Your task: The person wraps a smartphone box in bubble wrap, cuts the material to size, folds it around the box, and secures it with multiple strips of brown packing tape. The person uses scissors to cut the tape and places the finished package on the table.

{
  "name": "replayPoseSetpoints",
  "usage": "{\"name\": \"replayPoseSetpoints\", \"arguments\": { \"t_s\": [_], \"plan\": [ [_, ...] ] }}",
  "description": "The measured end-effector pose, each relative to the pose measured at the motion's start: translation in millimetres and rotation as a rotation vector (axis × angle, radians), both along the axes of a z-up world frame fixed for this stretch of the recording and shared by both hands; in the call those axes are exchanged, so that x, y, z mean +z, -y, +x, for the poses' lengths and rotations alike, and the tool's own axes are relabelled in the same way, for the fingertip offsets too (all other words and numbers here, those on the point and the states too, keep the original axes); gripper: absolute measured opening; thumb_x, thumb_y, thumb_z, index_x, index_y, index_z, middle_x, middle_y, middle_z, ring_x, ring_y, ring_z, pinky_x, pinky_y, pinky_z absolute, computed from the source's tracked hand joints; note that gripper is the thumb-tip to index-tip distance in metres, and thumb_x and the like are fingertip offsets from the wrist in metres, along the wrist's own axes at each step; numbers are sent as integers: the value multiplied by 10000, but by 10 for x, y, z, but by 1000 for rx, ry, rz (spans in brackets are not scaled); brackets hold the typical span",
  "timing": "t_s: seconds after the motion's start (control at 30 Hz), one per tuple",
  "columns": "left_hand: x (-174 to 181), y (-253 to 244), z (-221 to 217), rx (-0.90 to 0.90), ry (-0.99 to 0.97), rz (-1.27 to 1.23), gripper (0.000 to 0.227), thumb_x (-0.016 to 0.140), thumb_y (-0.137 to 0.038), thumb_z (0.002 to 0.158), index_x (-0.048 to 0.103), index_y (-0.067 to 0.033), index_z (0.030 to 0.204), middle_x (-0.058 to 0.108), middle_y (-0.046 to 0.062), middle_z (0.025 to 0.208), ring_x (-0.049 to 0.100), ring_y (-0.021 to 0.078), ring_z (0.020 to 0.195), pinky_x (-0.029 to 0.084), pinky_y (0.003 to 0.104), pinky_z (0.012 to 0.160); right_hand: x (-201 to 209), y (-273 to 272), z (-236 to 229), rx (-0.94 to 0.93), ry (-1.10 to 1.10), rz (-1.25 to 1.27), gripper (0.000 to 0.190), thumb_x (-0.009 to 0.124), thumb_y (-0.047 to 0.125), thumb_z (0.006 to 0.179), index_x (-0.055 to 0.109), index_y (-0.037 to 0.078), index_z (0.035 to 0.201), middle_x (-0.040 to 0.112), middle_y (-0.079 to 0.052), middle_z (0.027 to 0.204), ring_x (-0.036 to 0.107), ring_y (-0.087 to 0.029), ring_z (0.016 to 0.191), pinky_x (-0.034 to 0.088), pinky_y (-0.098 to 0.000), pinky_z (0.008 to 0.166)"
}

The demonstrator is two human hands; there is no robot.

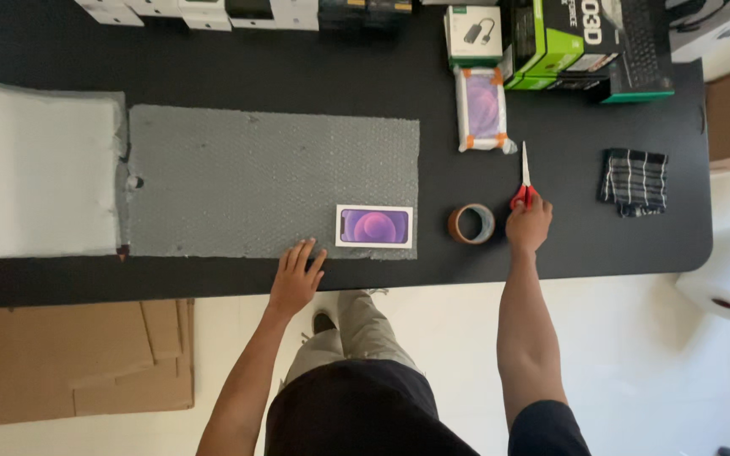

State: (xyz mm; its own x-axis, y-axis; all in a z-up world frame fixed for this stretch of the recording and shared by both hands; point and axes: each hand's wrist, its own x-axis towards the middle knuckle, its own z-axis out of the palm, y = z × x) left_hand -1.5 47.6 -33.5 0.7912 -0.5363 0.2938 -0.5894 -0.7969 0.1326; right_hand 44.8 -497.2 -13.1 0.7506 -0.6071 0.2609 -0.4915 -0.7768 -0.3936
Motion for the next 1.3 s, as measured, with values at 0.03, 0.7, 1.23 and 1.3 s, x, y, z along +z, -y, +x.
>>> {"name": "replayPoseSetpoints", "arguments": {
  "t_s": [0.03,0.7,1.23,1.3],
  "plan": [
    [20,-36,-8,-12,-5,39,458,509,-373,1090,554,-207,1515,481,159,1569,430,356,1489,379,515,1175,-128,120,9,-41,-80,-38,356,805,194,946,691,7,1227,625,-219,1175,671,-467,1054,575,-570,904],
    [334,-68,-101,34,-387,178,490,483,-327,1095,477,-157,1554,367,147,1632,298,339,1567,266,528,1282,385,-805,-1160,-345,-608,170,438,826,342,837,816,17,1130,794,-231,1039,763,-438,1024,604,-570,872],
    [7,-195,-135,39,-359,35,327,537,-285,1074,656,-198,1365,511,47,1424,444,242,1407,388,453,1160,-131,-3871,-2363,-152,-140,1432,268,756,116,911,724,64,1172,716,-122,748,530,-106,498,420,-211,415],
    [-32,-125,-101,36,-351,16,300,515,-260,1083,661,-204,1339,536,28,1351,504,220,1323,437,431,1092,-126,-3981,-2236,-144,-158,1514,254,756,131,921,722,76,1167,686,-98,702,503,-102,483,398,-218,407]
  ]
}}
